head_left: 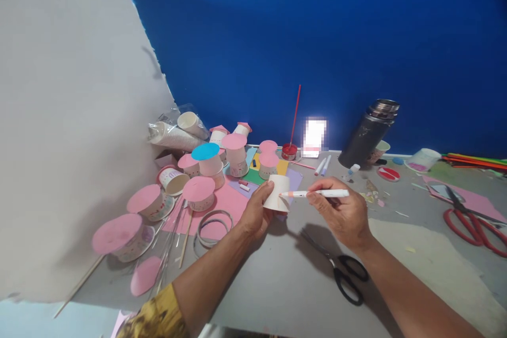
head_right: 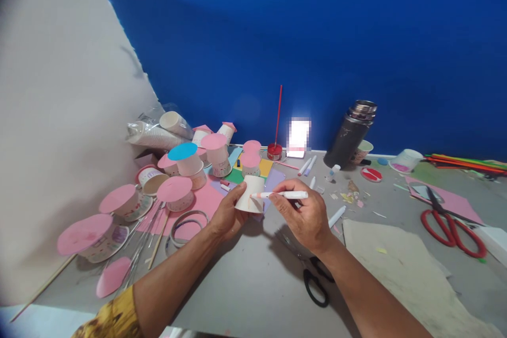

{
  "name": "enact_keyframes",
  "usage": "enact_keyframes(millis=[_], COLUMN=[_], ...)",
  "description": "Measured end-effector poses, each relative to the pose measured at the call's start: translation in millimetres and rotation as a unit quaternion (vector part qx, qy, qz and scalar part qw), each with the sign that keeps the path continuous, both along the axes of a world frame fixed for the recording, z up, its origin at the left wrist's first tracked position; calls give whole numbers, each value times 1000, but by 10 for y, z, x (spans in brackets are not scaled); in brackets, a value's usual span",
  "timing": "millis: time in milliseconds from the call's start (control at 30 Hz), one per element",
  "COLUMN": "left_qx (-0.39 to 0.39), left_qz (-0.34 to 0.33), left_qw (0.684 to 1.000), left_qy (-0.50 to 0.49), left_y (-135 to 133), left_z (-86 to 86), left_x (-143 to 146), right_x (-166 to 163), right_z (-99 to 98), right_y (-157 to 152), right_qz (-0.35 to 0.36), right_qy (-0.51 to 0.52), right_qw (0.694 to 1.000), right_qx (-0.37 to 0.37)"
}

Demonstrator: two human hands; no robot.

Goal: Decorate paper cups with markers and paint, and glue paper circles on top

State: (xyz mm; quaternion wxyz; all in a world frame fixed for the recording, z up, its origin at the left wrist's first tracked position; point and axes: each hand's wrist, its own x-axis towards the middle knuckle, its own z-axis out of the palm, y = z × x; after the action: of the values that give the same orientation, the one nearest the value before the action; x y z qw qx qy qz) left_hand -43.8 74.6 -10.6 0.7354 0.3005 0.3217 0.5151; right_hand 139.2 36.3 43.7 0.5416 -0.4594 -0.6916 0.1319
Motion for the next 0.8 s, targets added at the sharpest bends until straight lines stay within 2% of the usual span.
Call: enact_keyframes(millis=[333, 567, 800], left_qx=[-39, -44, -43], left_qz=[-3, 6, 14], left_qw=[999, 999, 998], left_qy=[-25, -30, -40], left_y=[-17, -32, -25], left_z=[36, 56, 30], left_x=[-16, 12, 13], right_x=[30, -19, -21], right_z=[-3, 15, 20], right_y=[9, -30, -13], right_qz=[-53, -36, -38], right_qy=[4, -16, -12], right_qw=[999, 999, 999], right_qx=[8, 37, 18])
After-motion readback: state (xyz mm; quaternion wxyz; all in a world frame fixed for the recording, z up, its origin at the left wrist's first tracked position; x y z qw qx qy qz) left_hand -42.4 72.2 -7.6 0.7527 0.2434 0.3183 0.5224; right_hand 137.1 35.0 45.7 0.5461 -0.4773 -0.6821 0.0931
